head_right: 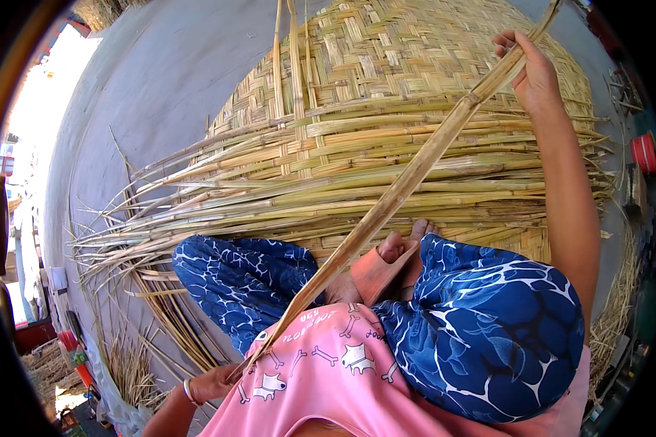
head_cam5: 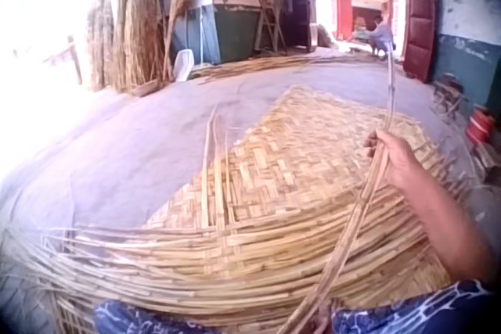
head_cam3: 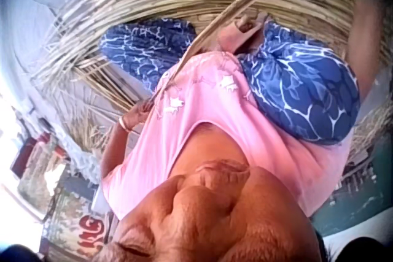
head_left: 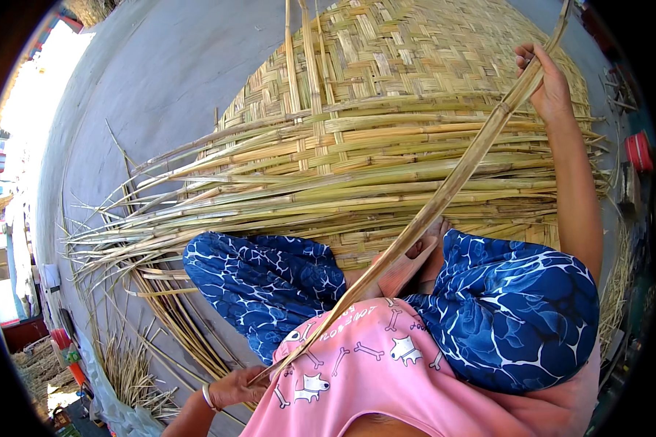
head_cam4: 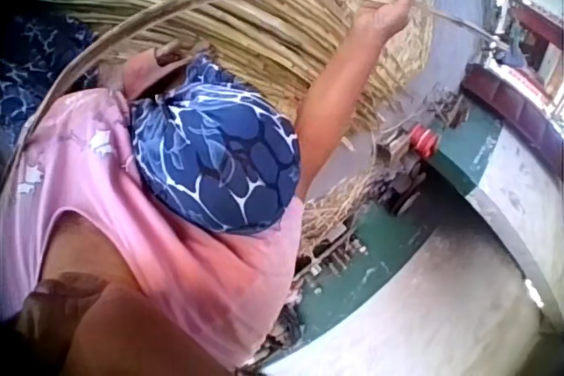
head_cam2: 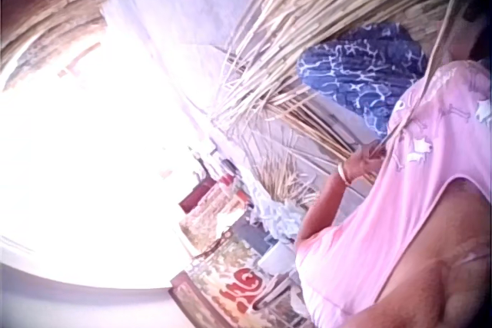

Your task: The person sits on the floor and weaves a large mat using dried palm leaves. They interlace the leaves by hand, repeatedly pulling strands through the existing weave to expand the mat's surface area.

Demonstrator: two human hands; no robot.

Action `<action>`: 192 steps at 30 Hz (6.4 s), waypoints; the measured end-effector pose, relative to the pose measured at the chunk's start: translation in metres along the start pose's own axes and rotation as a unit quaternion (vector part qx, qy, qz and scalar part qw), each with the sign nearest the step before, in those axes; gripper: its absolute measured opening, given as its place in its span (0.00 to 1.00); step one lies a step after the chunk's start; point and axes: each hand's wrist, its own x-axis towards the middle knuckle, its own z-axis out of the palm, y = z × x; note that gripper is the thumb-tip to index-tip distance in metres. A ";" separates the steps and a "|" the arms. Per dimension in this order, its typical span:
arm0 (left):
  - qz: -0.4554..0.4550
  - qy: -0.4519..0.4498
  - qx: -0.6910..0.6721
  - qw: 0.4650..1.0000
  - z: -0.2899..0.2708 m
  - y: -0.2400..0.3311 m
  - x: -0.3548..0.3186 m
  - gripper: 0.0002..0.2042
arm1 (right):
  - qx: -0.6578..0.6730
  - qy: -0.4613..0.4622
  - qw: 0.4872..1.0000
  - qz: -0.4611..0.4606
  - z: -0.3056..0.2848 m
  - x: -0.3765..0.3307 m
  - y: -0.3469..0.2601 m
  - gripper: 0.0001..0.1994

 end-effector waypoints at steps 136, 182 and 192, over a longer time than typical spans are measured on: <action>0.412 0.105 0.455 0.782 0.091 0.340 0.220 0.12 | 0.043 0.006 0.994 0.103 0.037 -0.155 0.092 0.12; 0.164 0.044 0.498 0.851 0.023 0.364 0.166 0.07 | 0.161 0.180 0.961 0.132 -0.030 -0.088 0.129 0.10; 0.275 0.181 0.527 0.784 -0.031 0.371 0.182 0.10 | 0.084 0.136 0.985 0.062 -0.001 -0.029 0.083 0.12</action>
